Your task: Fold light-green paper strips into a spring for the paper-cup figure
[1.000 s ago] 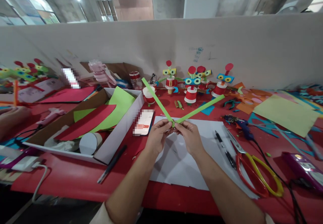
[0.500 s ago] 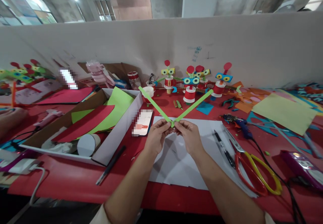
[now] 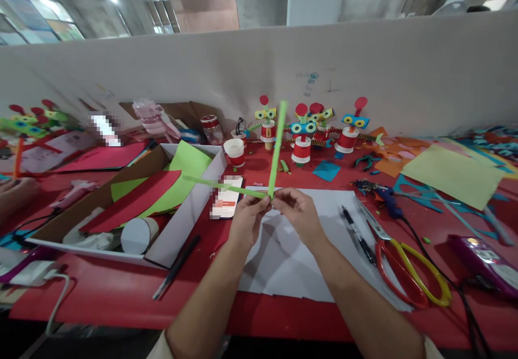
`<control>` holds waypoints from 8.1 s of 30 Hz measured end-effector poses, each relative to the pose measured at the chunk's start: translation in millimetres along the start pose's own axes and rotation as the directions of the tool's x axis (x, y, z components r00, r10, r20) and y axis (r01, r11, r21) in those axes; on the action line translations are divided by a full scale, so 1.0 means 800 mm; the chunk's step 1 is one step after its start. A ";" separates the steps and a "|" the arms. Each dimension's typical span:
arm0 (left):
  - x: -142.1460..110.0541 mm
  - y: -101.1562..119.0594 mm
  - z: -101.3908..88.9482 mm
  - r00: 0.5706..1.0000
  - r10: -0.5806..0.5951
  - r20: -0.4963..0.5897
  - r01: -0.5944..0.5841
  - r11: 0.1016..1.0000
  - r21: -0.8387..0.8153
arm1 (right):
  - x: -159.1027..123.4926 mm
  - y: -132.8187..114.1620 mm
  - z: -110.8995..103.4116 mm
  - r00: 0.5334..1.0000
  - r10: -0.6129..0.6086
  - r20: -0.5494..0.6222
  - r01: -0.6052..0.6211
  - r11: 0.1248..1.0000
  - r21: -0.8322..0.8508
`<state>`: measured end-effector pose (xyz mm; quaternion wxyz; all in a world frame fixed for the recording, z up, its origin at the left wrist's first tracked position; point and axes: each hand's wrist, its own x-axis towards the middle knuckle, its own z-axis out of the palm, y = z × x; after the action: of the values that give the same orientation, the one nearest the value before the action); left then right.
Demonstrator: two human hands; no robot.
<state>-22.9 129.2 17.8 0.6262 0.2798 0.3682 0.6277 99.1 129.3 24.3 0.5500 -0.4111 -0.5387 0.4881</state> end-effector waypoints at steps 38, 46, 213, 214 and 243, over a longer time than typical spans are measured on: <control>-0.005 -0.011 0.010 0.986 0.138 -0.090 -0.138 0.990 0.006 | -0.006 0.010 0.005 0.997 -0.078 -0.005 0.078 0.997 -0.012; -0.003 -0.016 0.007 0.987 0.144 -0.075 -0.141 0.989 0.051 | -0.001 0.005 0.009 0.995 0.082 -0.050 -0.075 0.991 0.113; -0.001 -0.008 -0.001 0.998 0.054 -0.025 -0.054 0.999 0.001 | 0.000 0.008 0.009 0.992 0.124 -0.007 -0.115 0.942 0.314; 0.001 -0.009 -0.002 0.998 0.044 -0.041 -0.044 0.999 -0.007 | 0.000 0.008 0.009 0.991 0.132 0.001 -0.126 0.941 0.315; 0.005 0.002 -0.008 0.999 0.018 -0.040 -0.013 0.992 0.125 | -0.005 0.001 0.009 0.996 0.039 -0.084 -0.037 0.999 0.031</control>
<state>-29.4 132.7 15.0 0.5949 0.3081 0.4172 0.6141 92.1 125.4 23.5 0.5691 -0.4335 -0.4997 0.4884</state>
